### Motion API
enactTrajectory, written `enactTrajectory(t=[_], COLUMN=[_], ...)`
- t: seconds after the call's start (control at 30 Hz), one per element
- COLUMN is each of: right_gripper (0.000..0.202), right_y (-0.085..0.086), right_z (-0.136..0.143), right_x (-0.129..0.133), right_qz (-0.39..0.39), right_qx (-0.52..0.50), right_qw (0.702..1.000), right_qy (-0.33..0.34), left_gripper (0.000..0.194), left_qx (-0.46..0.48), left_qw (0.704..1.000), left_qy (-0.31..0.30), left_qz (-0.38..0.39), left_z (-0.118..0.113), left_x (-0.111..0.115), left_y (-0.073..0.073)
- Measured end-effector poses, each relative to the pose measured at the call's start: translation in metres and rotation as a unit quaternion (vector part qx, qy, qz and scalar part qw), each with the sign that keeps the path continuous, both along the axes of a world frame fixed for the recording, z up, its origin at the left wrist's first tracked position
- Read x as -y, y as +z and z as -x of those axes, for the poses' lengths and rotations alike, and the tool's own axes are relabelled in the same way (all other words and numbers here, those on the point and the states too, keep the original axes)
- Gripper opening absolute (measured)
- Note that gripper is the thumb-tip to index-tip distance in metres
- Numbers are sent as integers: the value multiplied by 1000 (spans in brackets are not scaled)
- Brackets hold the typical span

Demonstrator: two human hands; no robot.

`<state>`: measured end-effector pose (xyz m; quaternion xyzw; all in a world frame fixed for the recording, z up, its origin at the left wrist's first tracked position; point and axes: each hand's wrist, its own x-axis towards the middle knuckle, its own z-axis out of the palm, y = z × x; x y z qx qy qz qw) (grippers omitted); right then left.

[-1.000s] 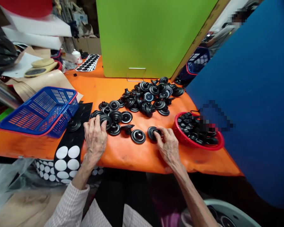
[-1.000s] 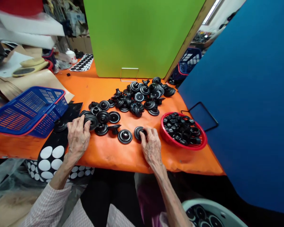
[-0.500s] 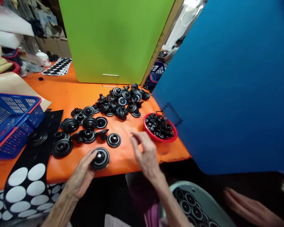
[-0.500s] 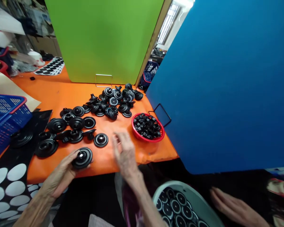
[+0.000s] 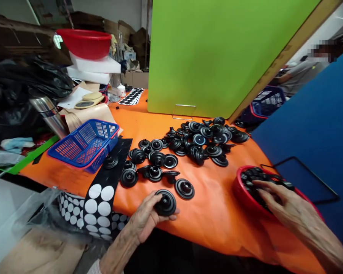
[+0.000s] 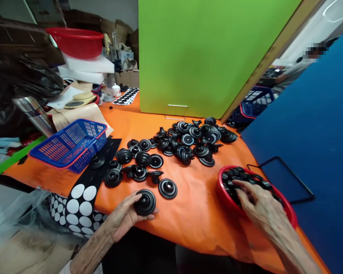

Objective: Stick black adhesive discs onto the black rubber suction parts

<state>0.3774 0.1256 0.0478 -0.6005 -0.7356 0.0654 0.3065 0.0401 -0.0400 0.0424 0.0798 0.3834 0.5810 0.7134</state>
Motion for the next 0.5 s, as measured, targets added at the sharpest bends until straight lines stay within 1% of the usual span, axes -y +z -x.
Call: enactTrajectory(t=[0.07,0.13,0.2,0.23,0.3,0.33,0.37,0.4,0.43,0.5], right_gripper=[47,55,55,52,41,38,36,36,37,37], right_y=[9,20,25,24,12,2,-9,-21,-33,-52], right_z=[7,23,47,61,87,99,108,114,118,120], right_x=[9,24,43,54,74,83,89,94,97,100], right_qz=[2,5,11,27,100,136,156,156,135,63], right_qx=[-15,-27,-66,-98,-162,-169,-159,-136,-108,-54], right_qw=[1000,1000,998,994,978,969,966,968,975,986], right_qy=[2,-1,12,30,89,115,131,138,139,144], left_gripper=[21,22,23,24,27,29,31,33,35,36], left_qx=[4,3,5,7,1,-7,-17,-27,-35,-43], left_qw=[1000,1000,1000,1000,1000,1000,1000,999,999,999], left_qy=[-7,-12,-14,-15,-13,-11,-8,-4,0,2], left_qz=[-8,-8,-5,-5,-10,-14,-18,-22,-25,-29], left_z=[1,1,0,0,-1,-1,-1,-1,-1,1], left_x=[1,0,-1,-1,-1,-1,-1,0,1,2], left_y=[0,0,-1,-1,-1,-1,-1,-1,0,0])
